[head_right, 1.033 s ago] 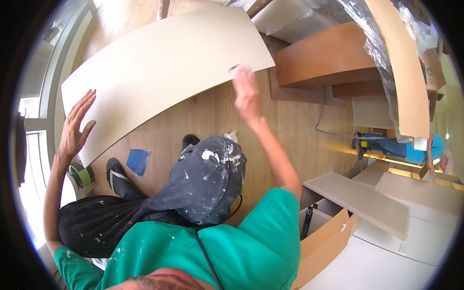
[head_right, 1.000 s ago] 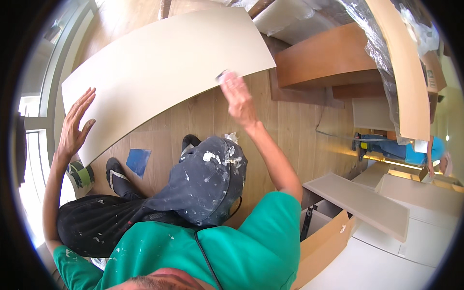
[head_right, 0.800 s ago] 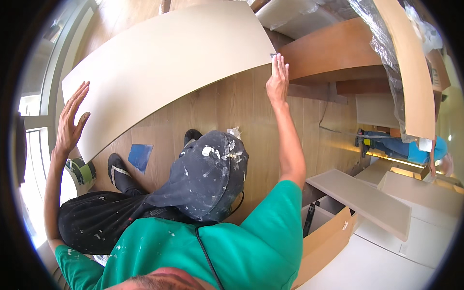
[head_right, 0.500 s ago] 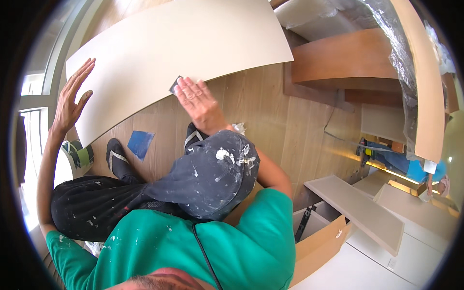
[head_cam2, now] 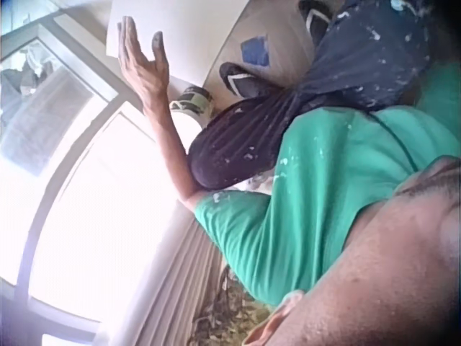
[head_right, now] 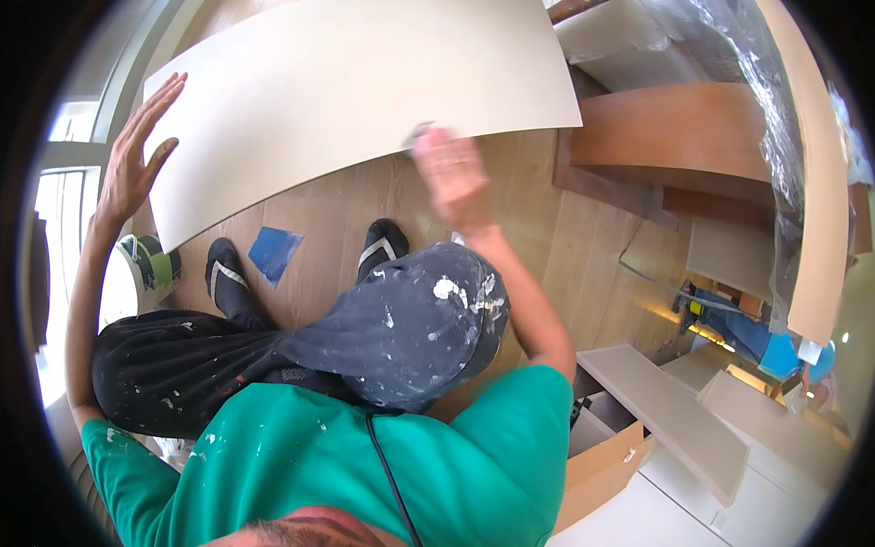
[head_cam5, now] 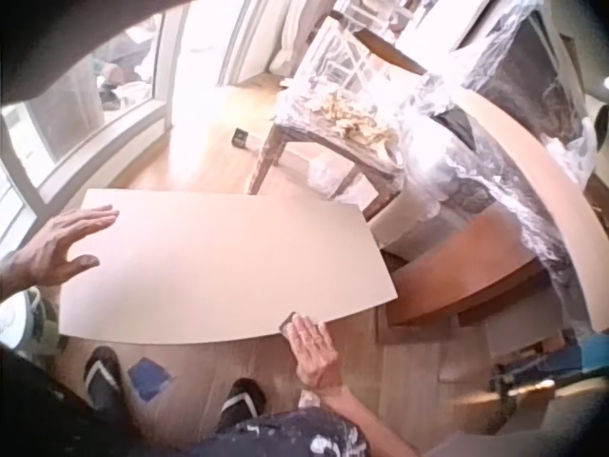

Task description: The person sands the surface and edges of a large rectangular furniture panel using a piece of sandpaper held by hand, then wipes the surface with a cloth.

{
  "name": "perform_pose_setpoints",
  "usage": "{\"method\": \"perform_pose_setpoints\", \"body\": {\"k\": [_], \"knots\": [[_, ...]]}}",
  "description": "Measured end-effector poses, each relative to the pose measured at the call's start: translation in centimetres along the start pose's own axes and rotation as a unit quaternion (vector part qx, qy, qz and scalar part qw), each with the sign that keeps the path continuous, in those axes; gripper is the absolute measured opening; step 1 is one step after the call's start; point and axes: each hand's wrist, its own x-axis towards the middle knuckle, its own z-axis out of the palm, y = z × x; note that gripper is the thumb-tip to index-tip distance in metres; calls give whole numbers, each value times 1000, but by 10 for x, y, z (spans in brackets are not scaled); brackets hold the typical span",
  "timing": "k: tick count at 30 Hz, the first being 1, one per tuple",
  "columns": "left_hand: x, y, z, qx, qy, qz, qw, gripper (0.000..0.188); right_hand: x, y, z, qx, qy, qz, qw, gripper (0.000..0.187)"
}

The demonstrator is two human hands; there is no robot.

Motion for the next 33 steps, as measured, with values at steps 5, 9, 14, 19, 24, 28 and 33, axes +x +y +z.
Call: {"method": "perform_pose_setpoints", "body": {"k": [5, 9, 14, 19, 24, 28, 33], "knots": [[-7, -11, 2, -21, 22, -54, 998, 55, 5, -5, -8, -16, 18, 87, 996, 49], [5, 4, 2, -13, 12, 7, 1000, 56, 27, -62, 3, 118, 7, -35, 992, 47], [-3, -6, 0, -40, 27, -52, 998, 56, -2, 1, -8, 1, 42, 76, 996, 48], [7, 7, -2, -15, 7, 6, 1000, 55, 22, -66, 5, 132, 19, -31, 991, 42], [-5, -8, -1, -21, 28, -37, 999, 56, -15, 16, -6, 12, 61, 113, 992, 45], [12, 16, -2, -17, -8, -26, 999, 58, 21, -69, 1, 130, 45, 38, 990, 42], [-3, -7, 4, -30, -1, -18, 999, 58, -10, 28, -9, 3, 57, 80, 995, 44]]}}
